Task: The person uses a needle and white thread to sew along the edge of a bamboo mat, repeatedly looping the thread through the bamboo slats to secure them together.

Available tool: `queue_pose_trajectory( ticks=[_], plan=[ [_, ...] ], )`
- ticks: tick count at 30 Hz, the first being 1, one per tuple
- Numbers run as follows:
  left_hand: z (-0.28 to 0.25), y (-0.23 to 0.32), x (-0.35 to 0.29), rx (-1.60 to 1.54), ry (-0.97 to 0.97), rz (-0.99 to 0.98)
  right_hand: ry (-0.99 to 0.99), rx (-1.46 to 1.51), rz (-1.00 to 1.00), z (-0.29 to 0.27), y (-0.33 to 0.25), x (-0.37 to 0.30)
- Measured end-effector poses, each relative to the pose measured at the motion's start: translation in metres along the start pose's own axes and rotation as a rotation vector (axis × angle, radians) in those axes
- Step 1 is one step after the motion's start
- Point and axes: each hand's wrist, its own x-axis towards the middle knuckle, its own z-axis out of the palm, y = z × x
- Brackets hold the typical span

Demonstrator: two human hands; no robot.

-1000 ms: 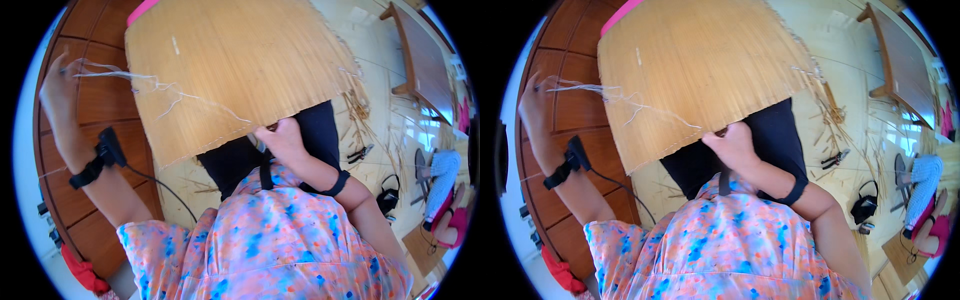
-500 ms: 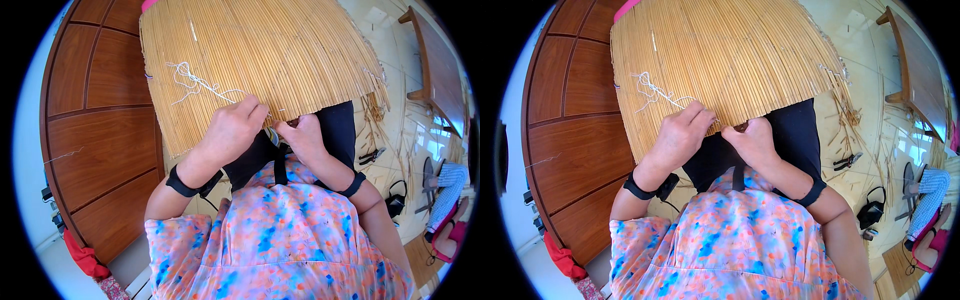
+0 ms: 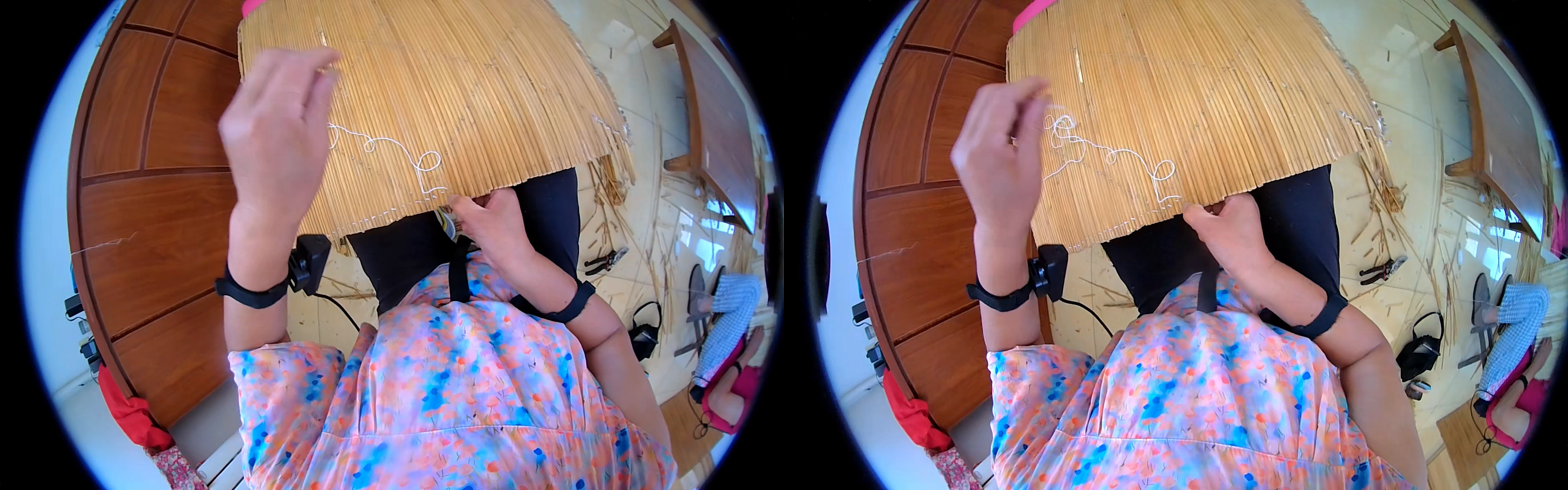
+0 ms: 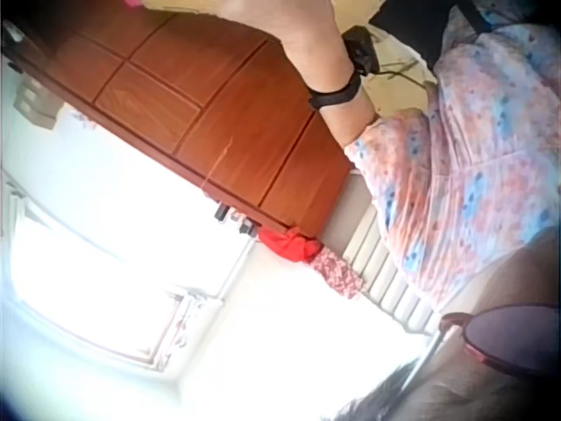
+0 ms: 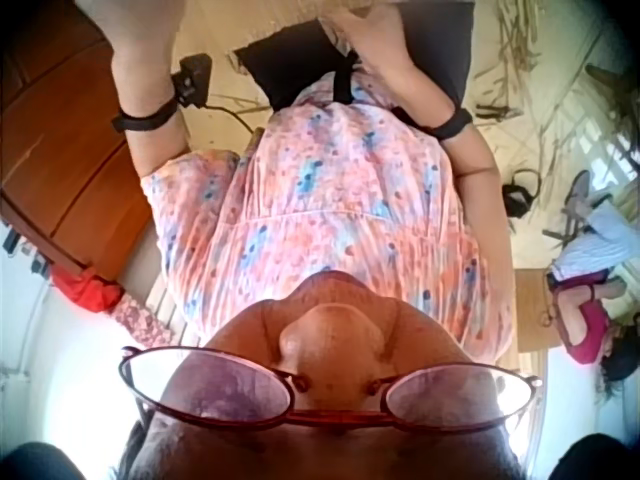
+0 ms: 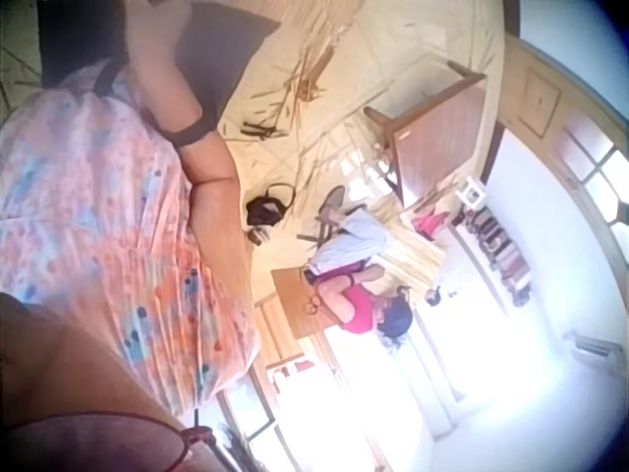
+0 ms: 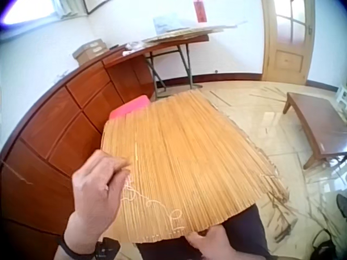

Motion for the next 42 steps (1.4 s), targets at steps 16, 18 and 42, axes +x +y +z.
queue_pose_trajectory(
  ticks=[16,18,42],
  plan=[
    [0.052,0.06,-0.094,-0.346,-0.405,-0.222,-0.058,0.042,-0.131,0.0,-0.006,-0.003],
    [0.056,0.057,-0.092,-0.177,-0.44,-0.117,-0.054,0.041,-0.149,0.002,-0.008,-0.003],
    [0.051,0.038,-0.087,-0.156,-0.317,0.007,-0.039,0.113,0.069,0.002,-0.011,-0.004]
  ],
)
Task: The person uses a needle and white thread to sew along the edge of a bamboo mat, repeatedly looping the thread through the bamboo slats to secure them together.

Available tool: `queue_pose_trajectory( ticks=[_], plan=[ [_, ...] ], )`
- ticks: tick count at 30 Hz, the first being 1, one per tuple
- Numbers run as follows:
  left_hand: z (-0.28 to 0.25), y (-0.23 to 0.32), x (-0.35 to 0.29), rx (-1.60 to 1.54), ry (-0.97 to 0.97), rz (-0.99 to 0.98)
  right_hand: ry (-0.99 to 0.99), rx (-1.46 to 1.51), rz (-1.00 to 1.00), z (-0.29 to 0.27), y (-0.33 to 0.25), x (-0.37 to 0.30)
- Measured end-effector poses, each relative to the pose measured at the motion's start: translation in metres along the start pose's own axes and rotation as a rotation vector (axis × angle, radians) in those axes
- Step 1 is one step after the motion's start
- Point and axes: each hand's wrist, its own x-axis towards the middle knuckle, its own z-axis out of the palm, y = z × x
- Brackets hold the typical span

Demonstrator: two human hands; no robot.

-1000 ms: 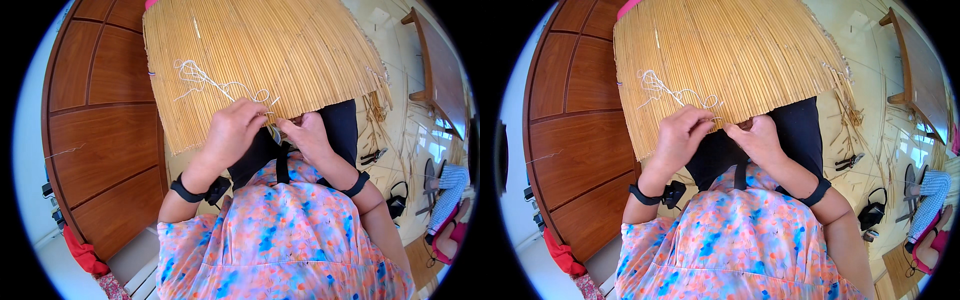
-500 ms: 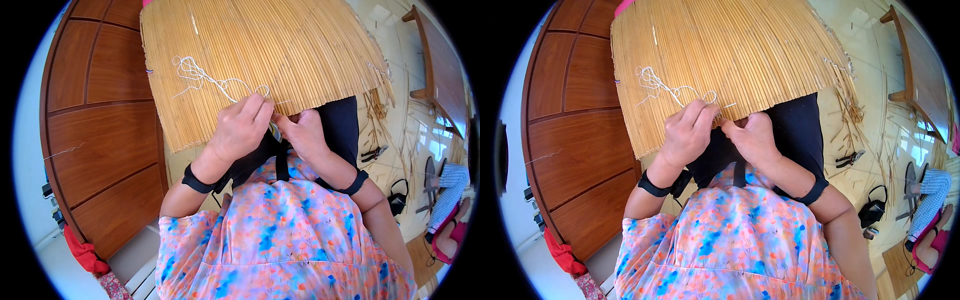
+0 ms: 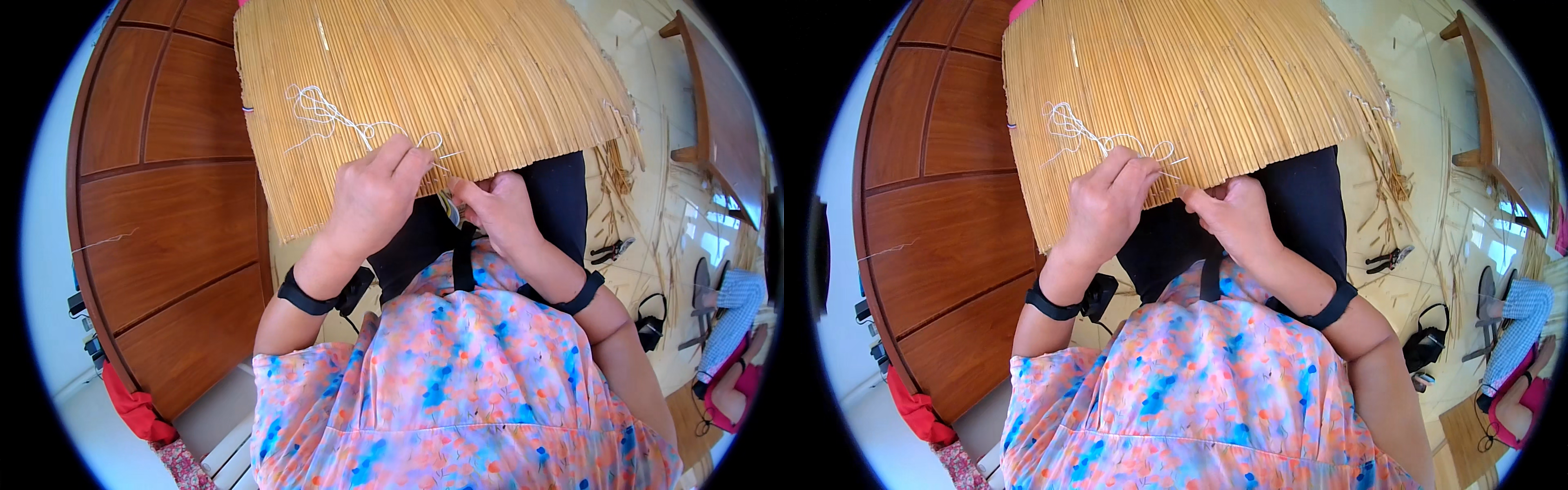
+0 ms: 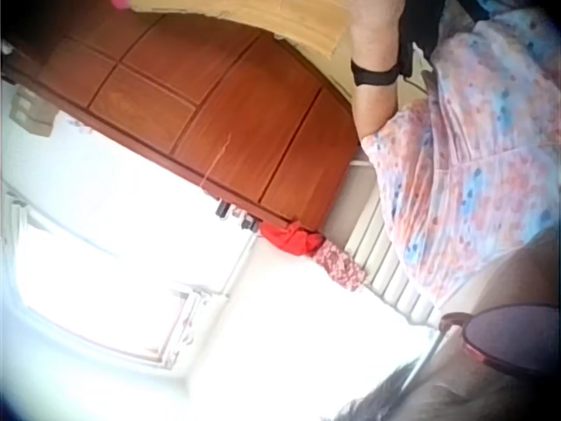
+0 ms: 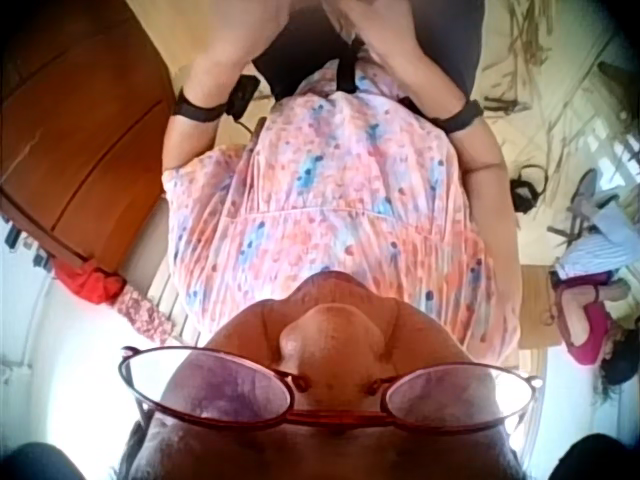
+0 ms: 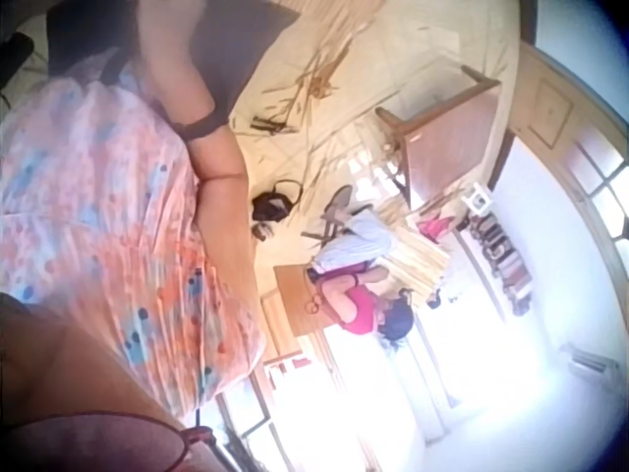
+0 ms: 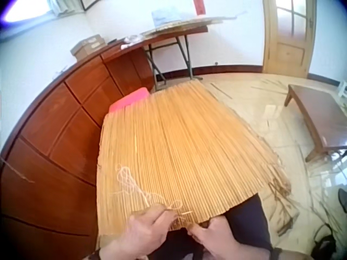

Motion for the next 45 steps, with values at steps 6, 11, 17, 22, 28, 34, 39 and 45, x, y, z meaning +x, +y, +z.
queue_pose_trajectory(
  ticks=[6,11,17,22,28,34,39,45],
  plan=[
    [0.004,-0.001,-0.005,-0.092,0.057,-0.089,0.027,-0.035,-0.073,0.002,0.004,0.0],
    [-0.033,-0.002,0.002,-0.29,0.059,-0.221,0.012,0.043,-0.016,0.001,0.0,-0.006],
    [-0.036,0.008,-0.003,-0.348,-0.116,-0.158,0.004,-0.014,-0.04,0.0,0.006,-0.008],
    [-0.037,0.011,0.004,-0.153,-0.257,-0.184,0.017,-0.06,-0.036,-0.001,0.003,-0.009],
    [-0.04,0.01,0.007,-0.133,-0.299,-0.222,-0.017,-0.045,-0.007,0.0,0.001,-0.009],
    [-0.031,0.005,0.004,-0.131,-0.162,-0.233,0.041,-0.021,0.044,0.01,-0.003,-0.007],
    [-0.026,0.004,-0.002,-0.175,-0.145,-0.228,0.072,-0.021,-0.044,0.01,0.003,0.0],
    [-0.037,0.009,-0.002,-0.169,-0.288,-0.238,0.032,-0.061,0.015,0.006,-0.005,-0.01]
  ],
)
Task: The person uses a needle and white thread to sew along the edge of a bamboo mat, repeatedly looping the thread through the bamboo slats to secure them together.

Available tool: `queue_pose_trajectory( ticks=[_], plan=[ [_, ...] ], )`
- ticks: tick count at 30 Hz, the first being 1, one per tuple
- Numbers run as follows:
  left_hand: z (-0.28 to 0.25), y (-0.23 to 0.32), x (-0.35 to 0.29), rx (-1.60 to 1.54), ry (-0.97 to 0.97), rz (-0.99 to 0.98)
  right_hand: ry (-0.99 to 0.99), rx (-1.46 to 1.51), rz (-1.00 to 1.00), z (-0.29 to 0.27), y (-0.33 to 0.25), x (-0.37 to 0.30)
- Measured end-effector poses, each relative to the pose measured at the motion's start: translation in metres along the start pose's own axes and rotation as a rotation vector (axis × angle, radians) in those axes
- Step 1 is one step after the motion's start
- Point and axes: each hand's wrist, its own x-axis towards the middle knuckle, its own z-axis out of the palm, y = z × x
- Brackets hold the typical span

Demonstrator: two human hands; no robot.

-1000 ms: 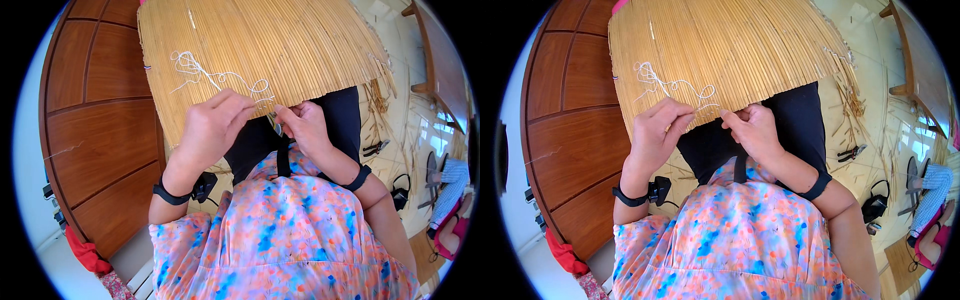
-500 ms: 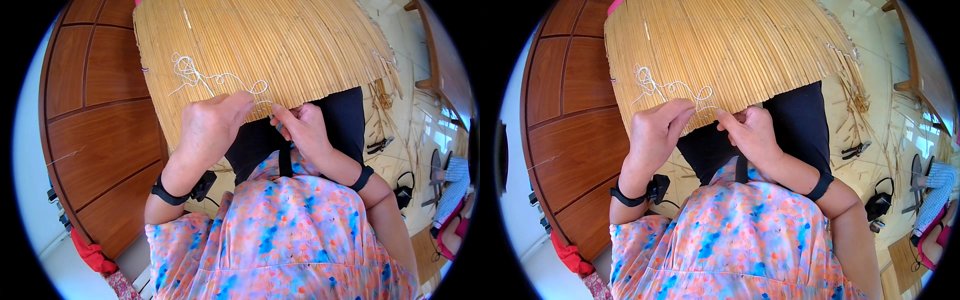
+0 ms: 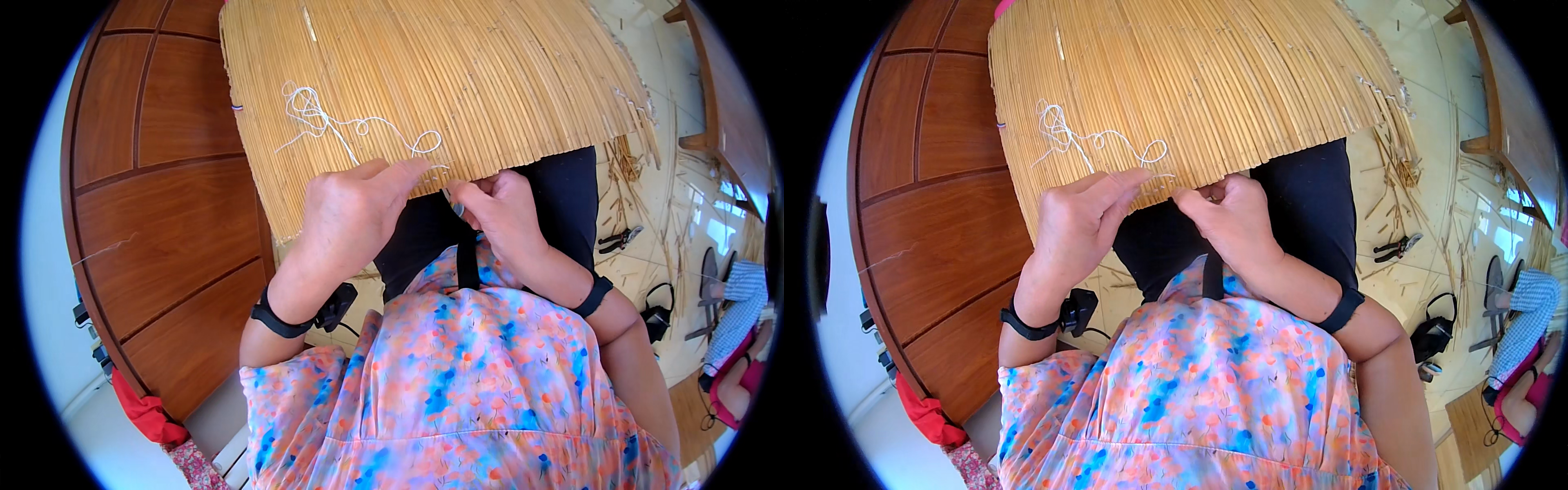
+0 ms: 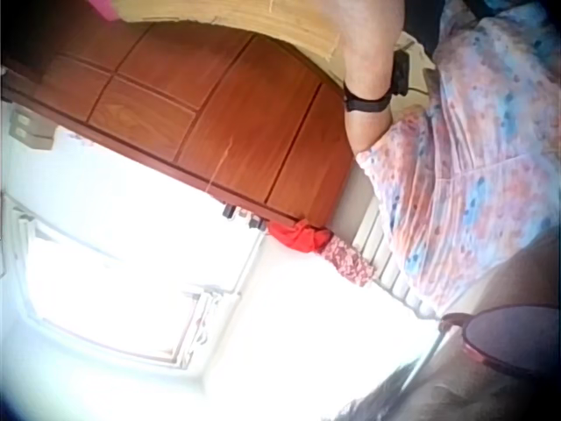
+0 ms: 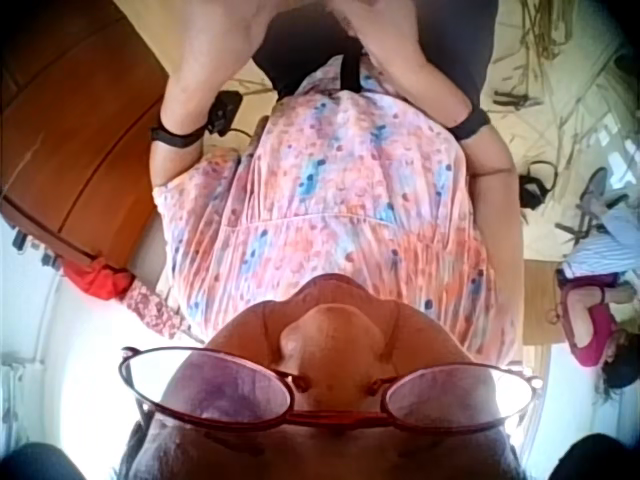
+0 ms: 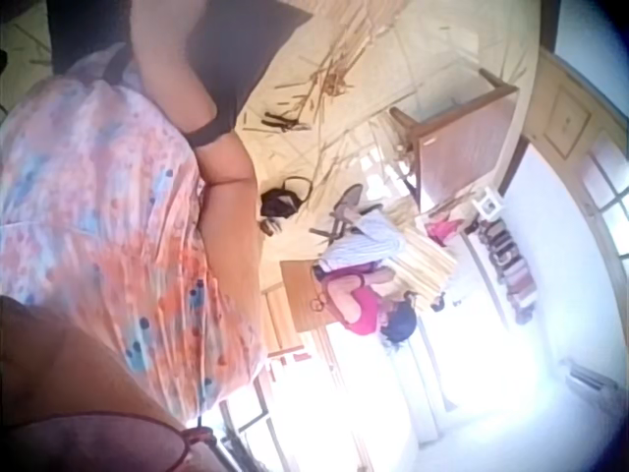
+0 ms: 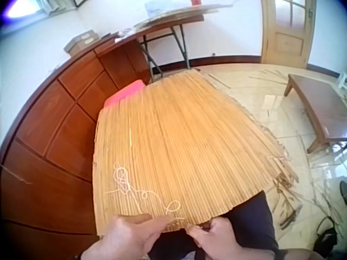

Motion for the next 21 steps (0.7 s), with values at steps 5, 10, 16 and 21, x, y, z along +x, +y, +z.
queue_pose_trajectory(
  ticks=[5,10,16,21],
  plan=[
    [-0.003,0.002,-0.001,0.047,-0.019,0.038,0.085,-0.001,-0.061,0.006,0.004,-0.001],
    [-0.005,0.002,-0.002,0.18,-0.007,0.102,0.104,-0.004,-0.096,0.008,0.005,-0.002],
    [-0.006,0.003,0.001,0.197,-0.008,0.128,0.098,-0.051,-0.03,0.005,0.001,-0.002],
    [-0.006,0.003,0.002,0.195,-0.005,0.137,0.101,-0.047,-0.039,0.004,0.003,-0.001]
  ],
)
